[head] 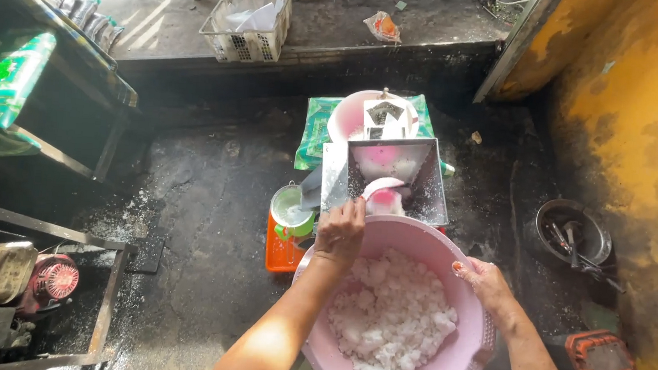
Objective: Grating coconuts using a machine and collecting the grated material into a bowl using a scoop.
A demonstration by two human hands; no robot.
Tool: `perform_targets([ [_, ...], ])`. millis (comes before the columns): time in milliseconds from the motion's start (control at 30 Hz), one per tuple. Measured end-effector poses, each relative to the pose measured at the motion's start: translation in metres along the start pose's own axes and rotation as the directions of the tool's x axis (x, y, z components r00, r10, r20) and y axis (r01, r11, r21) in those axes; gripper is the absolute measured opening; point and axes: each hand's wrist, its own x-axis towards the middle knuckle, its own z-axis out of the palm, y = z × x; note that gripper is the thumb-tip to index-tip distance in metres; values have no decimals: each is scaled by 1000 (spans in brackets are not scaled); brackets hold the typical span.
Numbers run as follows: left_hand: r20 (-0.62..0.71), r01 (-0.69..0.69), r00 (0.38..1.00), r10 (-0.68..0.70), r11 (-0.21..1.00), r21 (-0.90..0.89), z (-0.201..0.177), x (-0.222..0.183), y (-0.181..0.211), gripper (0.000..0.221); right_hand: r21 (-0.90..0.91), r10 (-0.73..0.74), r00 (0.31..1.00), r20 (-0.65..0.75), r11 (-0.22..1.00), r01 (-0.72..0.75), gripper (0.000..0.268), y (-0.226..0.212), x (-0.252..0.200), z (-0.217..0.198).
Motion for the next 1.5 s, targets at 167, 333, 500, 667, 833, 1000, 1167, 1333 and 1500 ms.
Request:
perform_targets([
  [167, -72, -9, 997, 5, 998, -57, -13, -2, -6, 30, 38, 16, 999, -33, 999, -15, 19, 31, 20, -3],
  [333, 154, -26, 987, 46, 992, -125, -121, -8, -26, 48, 61, 117, 993, -2, 991, -117, 29, 21, 15, -9],
  [500, 529, -39, 847, 54, 998, -39, -132, -91, -27, 56, 40, 99, 995, -30, 994, -98, 23, 62, 35, -4],
  [667, 965, -26, 203, 165, 986, -163, -140, -115, -26, 24, 37, 157, 987, 27, 987, -158, 27, 17, 14, 0],
  [833, 977, 107, 81, 196, 973, -204, -115, -125, -35, 29, -29, 134, 991, 10, 991, -134, 22, 12, 4, 7],
  [1000, 969, 385, 28, 247, 892, -239, -138, -111, -33, 22, -201, 45, 998, -32, 978, -50, 23, 27, 14, 10],
  [1167, 972, 864, -18, 236, 493, -104, -154, -120, 12, 28, -183, 82, 995, -54, 979, -91, 25, 28, 17, 8],
  [1333, 987, 890, 46, 153, 443, -110, -126, -119, 28, 27, -173, 61, 996, -63, 982, -71, 27, 47, 24, 1],
  [1500, 974, 842, 173, 144, 492, -222, -124, -112, 29, 31, -137, 49, 997, -59, 989, -57, 25, 37, 16, -4],
])
